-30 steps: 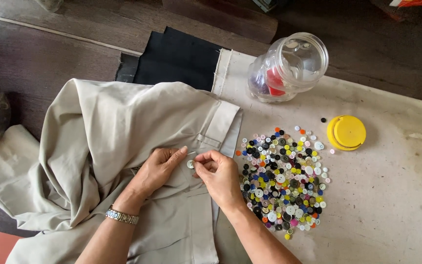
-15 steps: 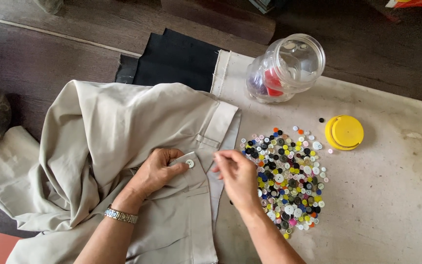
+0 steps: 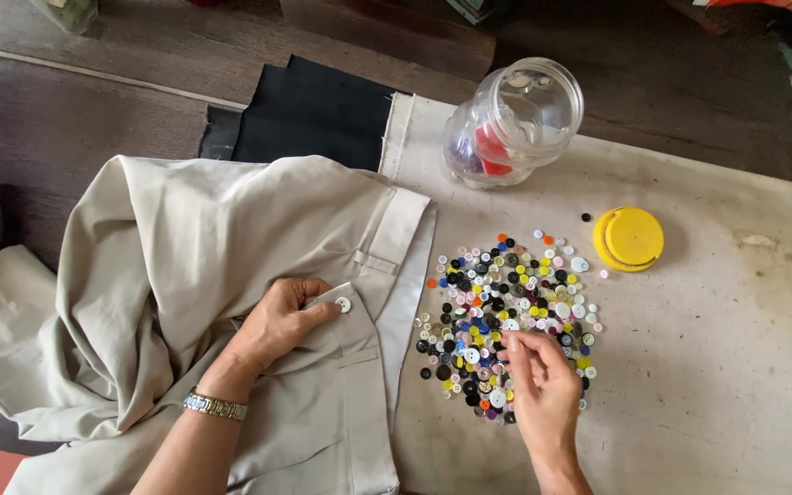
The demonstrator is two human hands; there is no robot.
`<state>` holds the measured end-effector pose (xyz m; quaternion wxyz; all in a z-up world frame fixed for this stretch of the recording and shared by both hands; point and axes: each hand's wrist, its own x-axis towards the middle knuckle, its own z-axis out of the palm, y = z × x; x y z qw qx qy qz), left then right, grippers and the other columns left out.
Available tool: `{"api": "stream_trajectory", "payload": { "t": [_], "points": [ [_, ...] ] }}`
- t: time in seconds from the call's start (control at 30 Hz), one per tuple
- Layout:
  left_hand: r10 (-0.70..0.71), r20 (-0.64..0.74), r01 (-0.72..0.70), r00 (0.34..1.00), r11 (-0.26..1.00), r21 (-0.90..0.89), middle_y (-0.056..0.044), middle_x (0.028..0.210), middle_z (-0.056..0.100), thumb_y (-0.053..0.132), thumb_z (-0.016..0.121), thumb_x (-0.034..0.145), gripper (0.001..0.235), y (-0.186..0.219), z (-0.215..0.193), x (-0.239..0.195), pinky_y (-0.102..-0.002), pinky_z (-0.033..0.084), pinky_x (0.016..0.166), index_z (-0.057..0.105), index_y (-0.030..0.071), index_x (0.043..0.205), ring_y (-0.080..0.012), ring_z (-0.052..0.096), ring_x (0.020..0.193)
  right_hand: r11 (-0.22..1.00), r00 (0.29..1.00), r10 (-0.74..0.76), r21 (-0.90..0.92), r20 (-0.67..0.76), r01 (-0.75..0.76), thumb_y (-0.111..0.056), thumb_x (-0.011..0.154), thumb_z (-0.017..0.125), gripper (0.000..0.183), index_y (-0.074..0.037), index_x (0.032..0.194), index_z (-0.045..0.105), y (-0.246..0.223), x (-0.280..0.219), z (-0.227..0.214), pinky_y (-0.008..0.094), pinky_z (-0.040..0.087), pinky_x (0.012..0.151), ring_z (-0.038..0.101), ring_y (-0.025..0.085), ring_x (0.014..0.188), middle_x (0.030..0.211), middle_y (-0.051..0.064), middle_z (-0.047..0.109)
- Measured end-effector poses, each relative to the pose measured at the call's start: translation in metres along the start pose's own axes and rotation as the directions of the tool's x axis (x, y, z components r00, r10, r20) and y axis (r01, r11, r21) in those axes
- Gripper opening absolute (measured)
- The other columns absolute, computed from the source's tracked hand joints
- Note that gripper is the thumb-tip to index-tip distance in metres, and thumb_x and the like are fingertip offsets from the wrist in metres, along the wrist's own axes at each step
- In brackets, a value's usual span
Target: The person aligns a beige button on the waistband of light-colored trousers and secures it by hand. They then gather a pile of assorted buttons from the table and place them into a clear plastic container.
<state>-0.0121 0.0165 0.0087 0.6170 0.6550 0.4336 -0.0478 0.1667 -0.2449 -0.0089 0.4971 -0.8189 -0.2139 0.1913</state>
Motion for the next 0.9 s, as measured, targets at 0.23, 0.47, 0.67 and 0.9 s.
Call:
{"api": "stream_trajectory", "payload": {
  "t": [0.23, 0.47, 0.67, 0.9],
  "points": [
    [-0.016, 0.000, 0.016, 1.000, 1.000, -0.018, 0.005, 0.054, 0.035, 0.024, 0.066, 0.082, 0.023, 0.005, 0.001, -0.003, -0.027, 0.020, 0.046, 0.059, 0.011, 0.065, -0.0076, 0.027, 0.050, 0.994, 0.992, 0.112, 0.001, -0.060, -0.112, -0.011, 0.091, 0.057, 0.019, -0.001, 0.103, 0.068, -0.003, -0.007, -0.014, 0.034, 0.061, 0.075, 0.069, 0.020, 0.080, 0.100, 0.010, 0.071],
    [-0.008, -0.013, 0.008, 1.000, 1.000, 0.011, 0.005, 0.053, 0.033, 0.029, 0.067, 0.082, 0.026, 0.007, 0.002, -0.004, -0.028, 0.019, 0.046, 0.059, 0.011, 0.063, -0.0081, 0.026, 0.049, 1.000, 0.997, -0.011, -0.022, -0.072, 0.009, -0.009, 0.091, 0.058, 0.019, 0.002, 0.103, 0.067, 0.002, -0.006, -0.016, 0.029, 0.060, 0.076, 0.070, 0.021, 0.082, 0.099, 0.012, 0.069],
    [-0.018, 0.000, 0.018, 1.000, 1.000, -0.012, 0.005, 0.052, 0.032, 0.028, 0.066, 0.082, 0.024, 0.003, 0.002, -0.002, -0.028, 0.017, 0.045, 0.061, 0.011, 0.066, -0.0077, 0.025, 0.047, 0.977, 0.982, -0.185, -0.115, -0.028, 0.181, -0.007, 0.091, 0.057, 0.016, -0.001, 0.103, 0.067, 0.023, -0.009, -0.008, 0.025, 0.060, 0.068, 0.068, 0.018, 0.081, 0.097, 0.012, 0.068],
    [-0.058, -0.014, 0.057, 0.998, 0.997, -0.042, 0.005, 0.053, 0.035, 0.027, 0.067, 0.082, 0.021, 0.008, 0.003, -0.005, -0.027, 0.017, 0.045, 0.066, 0.011, 0.069, -0.0075, 0.026, 0.047, 0.952, 0.970, -0.240, -0.188, 0.038, 0.243, -0.013, 0.091, 0.056, 0.019, -0.002, 0.102, 0.067, 0.001, -0.013, 0.000, 0.027, 0.062, 0.071, 0.071, 0.019, 0.082, 0.099, 0.010, 0.067]
  ]
}}
